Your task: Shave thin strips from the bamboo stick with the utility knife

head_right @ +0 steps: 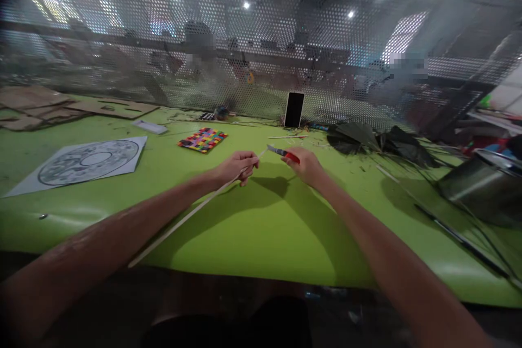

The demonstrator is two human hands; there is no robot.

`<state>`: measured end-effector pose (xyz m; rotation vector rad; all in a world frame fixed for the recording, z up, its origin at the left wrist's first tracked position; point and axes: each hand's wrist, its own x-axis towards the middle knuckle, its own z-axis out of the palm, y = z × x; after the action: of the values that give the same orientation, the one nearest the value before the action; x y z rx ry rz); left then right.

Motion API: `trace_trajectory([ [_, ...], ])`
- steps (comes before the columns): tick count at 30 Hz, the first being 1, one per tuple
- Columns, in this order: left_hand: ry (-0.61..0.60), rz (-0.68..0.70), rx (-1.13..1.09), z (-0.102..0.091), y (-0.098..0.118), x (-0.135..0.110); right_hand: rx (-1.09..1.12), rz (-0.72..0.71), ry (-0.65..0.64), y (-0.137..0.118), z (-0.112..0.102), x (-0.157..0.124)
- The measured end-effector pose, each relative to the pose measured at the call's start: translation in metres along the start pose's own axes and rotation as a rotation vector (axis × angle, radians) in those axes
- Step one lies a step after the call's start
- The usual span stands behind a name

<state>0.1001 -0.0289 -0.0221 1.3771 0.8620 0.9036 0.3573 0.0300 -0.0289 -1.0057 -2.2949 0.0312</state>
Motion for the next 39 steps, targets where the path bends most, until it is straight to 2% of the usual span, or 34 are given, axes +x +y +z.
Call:
trace_trajectory([
  [17,-0.010,0.000,-0.006,-0.002,-0.005,0.001,-0.024,-0.010,-0.052,0.000,0.005,-0.001],
  [20,-0.041,-0.002,0.004,-0.002,-0.005,-0.001,-0.008,0.045,-0.019,0.012,0.003,-0.003],
  [25,-0.138,0.051,0.036,-0.002,-0.003,-0.005,-0.066,0.187,0.065,0.045,-0.011,-0.007],
  [28,-0.112,0.029,0.079,-0.002,-0.005,-0.003,-0.078,0.219,0.093,0.051,-0.013,-0.007],
  [37,0.028,0.005,0.277,-0.006,0.000,0.003,-0.079,0.218,0.039,0.040,-0.010,-0.002],
  [39,0.034,-0.015,0.253,-0.010,0.000,0.004,-0.085,0.212,0.040,0.038,-0.012,-0.002],
])
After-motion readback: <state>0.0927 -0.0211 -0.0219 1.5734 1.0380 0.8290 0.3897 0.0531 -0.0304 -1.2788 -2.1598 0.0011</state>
